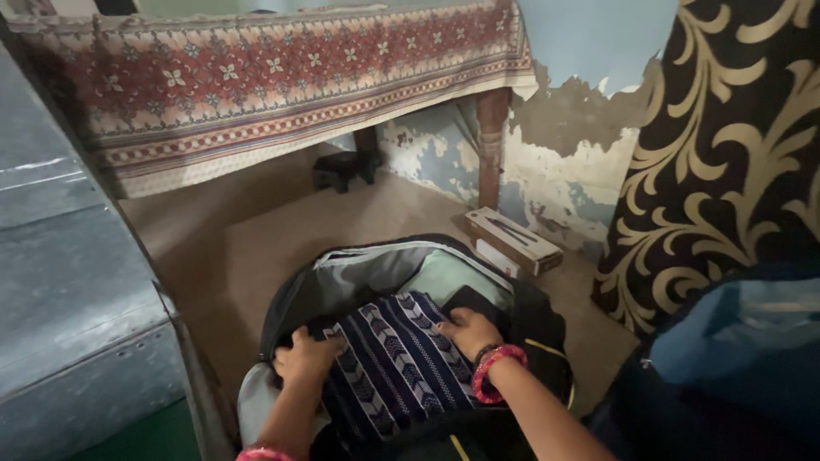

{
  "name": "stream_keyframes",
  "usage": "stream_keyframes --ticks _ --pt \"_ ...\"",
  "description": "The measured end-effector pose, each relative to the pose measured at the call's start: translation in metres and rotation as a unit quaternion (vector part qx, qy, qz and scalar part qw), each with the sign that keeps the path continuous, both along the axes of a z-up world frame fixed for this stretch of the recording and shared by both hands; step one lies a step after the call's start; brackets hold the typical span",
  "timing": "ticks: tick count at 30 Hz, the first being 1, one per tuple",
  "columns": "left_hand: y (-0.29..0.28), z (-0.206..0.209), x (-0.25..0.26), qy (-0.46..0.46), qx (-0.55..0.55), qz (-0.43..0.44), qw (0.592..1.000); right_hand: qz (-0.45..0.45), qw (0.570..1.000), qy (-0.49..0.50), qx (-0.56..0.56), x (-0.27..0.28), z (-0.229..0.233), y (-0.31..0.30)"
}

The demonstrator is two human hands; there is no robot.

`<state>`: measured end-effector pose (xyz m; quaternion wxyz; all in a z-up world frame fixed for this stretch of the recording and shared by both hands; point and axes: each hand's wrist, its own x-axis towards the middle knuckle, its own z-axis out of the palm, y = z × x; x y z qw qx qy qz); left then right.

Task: The person sits on the floor and packs various folded clothes into a blue suitcase. They transfer items from a pile on the floor, including jeans, patterned shirts, and a purple garment, into the suitcase one by one.

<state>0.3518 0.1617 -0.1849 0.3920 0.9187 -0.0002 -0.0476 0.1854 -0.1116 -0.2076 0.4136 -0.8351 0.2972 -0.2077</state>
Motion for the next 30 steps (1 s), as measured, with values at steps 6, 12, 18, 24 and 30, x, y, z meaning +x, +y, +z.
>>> stream_keyframes --ticks 6,12,18,24,30 --pt "-0.005 -0.011 0.012 0.032 -0.052 0.054 0.997 -0.002 1.0 0.006 0.019 0.0 0.015 0.012" --pt "-0.006 -0.008 0.004 -0.087 0.122 -0.115 0.982 -0.001 0.998 0.04 0.043 -0.016 0.032 0.031" --pt "0.003 0.03 -0.018 -0.125 0.18 -0.142 0.965 -0.022 0.994 0.053 -0.089 -0.037 0.047 0.059" --pt "0.018 0.055 -0.046 -0.297 0.067 -0.246 0.92 -0.022 0.968 0.012 -0.249 -0.05 0.085 0.091" --pt "0.039 0.09 -0.078 -0.428 -0.011 -0.395 0.813 0.077 0.891 -0.103 -0.435 -0.058 0.114 0.104"
